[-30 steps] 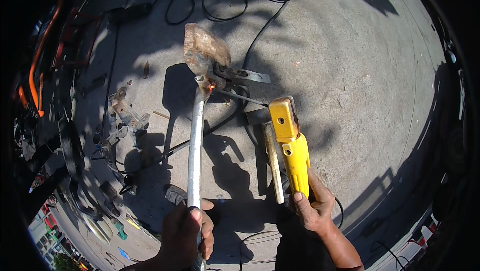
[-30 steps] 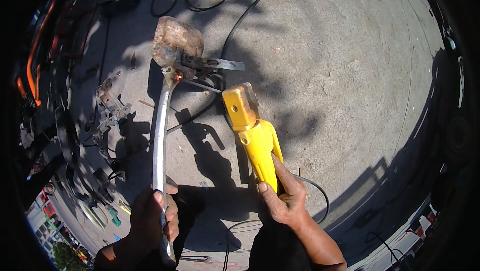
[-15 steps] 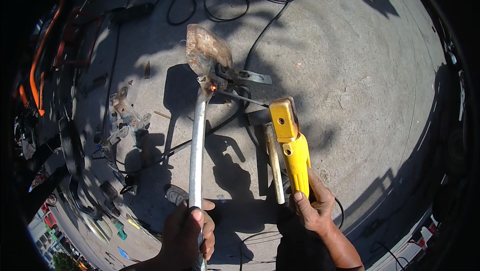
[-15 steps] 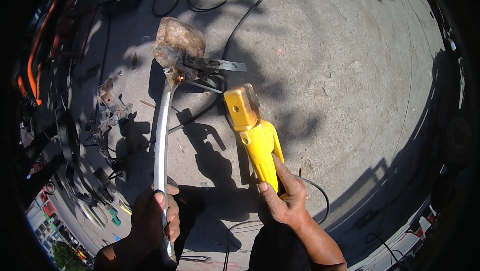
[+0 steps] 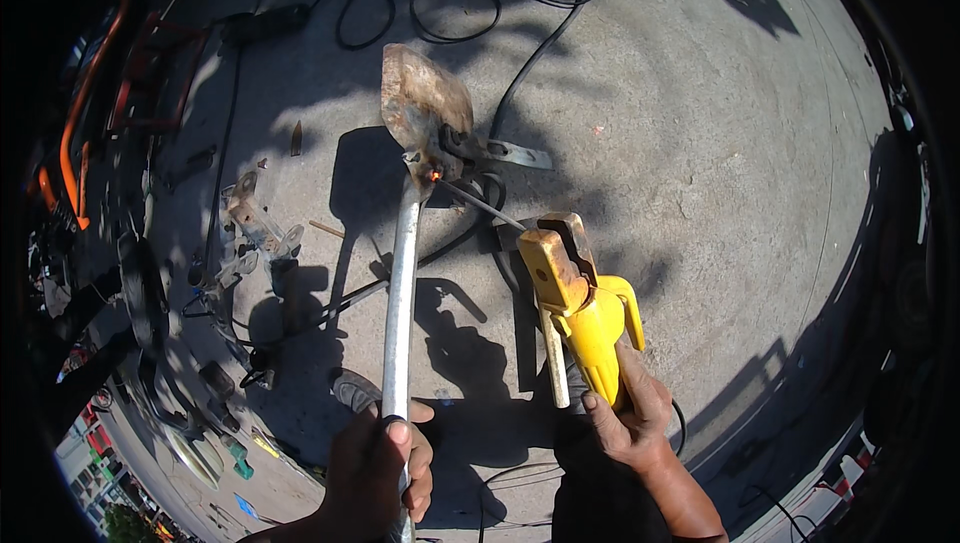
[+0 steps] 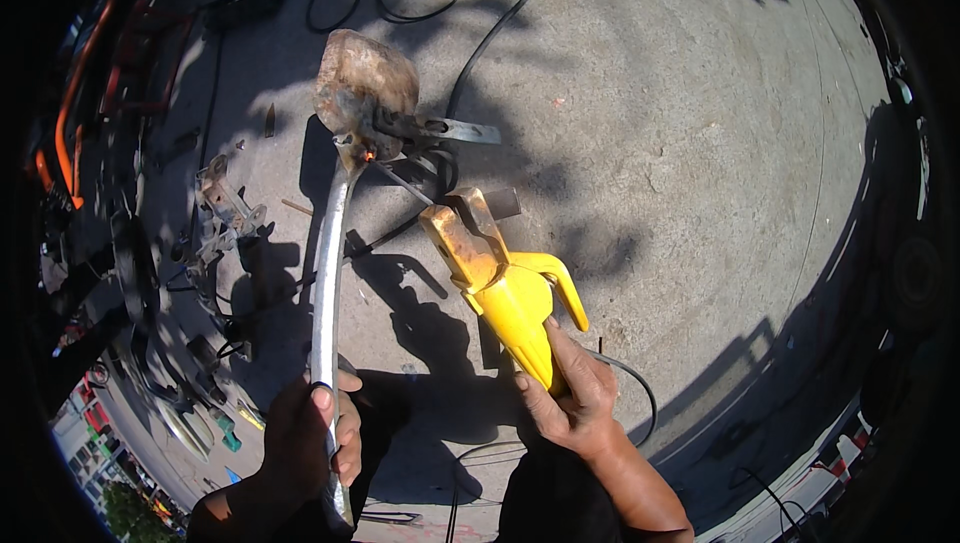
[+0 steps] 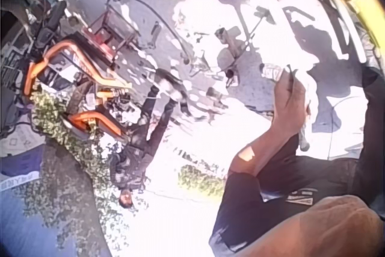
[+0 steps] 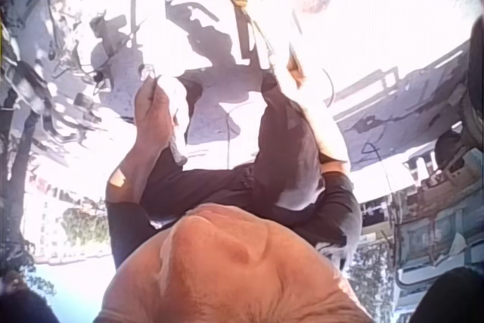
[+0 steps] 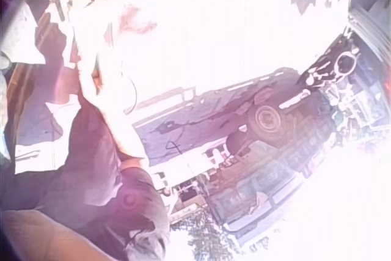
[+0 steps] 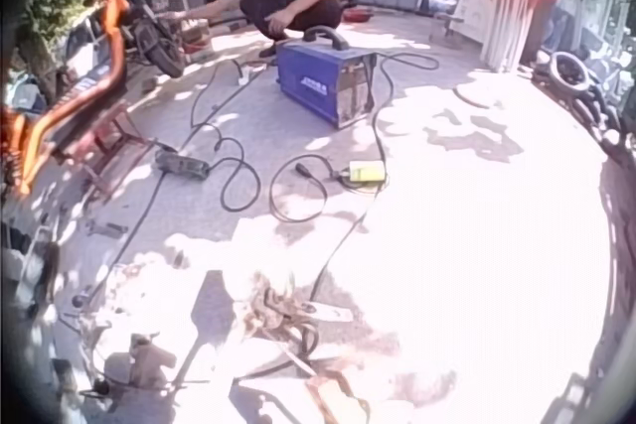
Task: The person welds a metal shovel head to a metal frame using a handheld welding torch. They reposition the shovel and frame multiple times to weld different joints, then set the shovel aside and pick up a curved metal bar to continue welding.
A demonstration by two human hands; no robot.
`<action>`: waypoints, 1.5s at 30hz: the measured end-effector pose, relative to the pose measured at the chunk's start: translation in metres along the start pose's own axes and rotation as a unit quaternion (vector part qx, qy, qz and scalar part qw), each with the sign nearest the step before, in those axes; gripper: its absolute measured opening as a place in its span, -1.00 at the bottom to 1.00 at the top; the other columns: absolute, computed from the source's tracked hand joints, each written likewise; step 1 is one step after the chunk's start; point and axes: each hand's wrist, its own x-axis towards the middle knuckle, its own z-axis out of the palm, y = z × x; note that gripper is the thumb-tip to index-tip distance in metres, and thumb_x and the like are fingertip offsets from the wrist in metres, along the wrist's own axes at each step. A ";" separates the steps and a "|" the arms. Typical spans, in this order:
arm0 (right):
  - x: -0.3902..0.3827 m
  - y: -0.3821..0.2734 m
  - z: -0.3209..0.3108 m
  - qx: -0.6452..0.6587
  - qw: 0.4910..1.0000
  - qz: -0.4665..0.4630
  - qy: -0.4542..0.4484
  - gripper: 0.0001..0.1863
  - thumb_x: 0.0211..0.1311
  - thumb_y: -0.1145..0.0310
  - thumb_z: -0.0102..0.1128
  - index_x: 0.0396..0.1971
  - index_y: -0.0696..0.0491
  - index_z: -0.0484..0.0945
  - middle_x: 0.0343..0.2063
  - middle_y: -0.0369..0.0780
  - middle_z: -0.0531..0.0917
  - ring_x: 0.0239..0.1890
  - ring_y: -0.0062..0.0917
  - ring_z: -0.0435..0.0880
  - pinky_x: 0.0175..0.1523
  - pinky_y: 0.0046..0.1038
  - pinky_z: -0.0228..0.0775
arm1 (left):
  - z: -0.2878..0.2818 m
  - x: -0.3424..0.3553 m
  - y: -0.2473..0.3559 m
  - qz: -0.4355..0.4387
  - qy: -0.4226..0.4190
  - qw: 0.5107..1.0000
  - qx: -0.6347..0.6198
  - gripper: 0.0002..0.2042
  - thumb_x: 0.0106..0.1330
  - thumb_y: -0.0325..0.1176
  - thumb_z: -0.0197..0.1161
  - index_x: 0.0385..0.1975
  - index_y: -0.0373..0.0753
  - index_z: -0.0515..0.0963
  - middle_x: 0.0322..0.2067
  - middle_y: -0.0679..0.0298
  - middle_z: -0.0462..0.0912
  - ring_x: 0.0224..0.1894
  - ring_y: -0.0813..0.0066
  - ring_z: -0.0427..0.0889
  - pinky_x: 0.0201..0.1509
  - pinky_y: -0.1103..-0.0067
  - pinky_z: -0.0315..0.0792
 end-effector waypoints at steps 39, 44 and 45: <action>-0.011 -0.011 -0.006 0.169 0.952 0.255 -0.017 -0.35 0.27 0.40 0.37 0.29 0.36 0.36 -0.17 -0.04 0.74 -0.22 -0.50 0.74 -0.09 -0.55 0.51 | -0.001 0.001 -0.002 0.007 0.017 1.000 0.008 -0.48 0.47 0.07 0.13 -0.03 -0.39 0.34 -0.61 0.31 0.39 -0.77 0.55 0.40 -0.74 0.54 0.38; -0.009 -0.011 -0.005 0.164 0.956 0.243 -0.023 -0.36 0.27 0.41 0.36 0.28 0.37 0.37 -0.17 -0.03 0.74 -0.21 -0.49 0.74 -0.07 -0.54 0.51 | -0.001 0.001 -0.003 0.000 0.012 1.000 0.008 -0.49 0.48 0.07 0.13 -0.04 -0.37 0.35 -0.62 0.31 0.37 -0.76 0.56 0.40 -0.73 0.54 0.39; -0.009 -0.011 -0.005 0.164 0.957 0.239 -0.023 -0.36 0.27 0.41 0.36 0.28 0.37 0.37 -0.17 -0.03 0.74 -0.20 -0.48 0.74 -0.06 -0.53 0.51 | -0.001 0.001 -0.003 0.001 0.011 1.000 0.009 -0.49 0.48 0.07 0.12 -0.04 -0.37 0.36 -0.62 0.31 0.37 -0.76 0.56 0.39 -0.72 0.55 0.39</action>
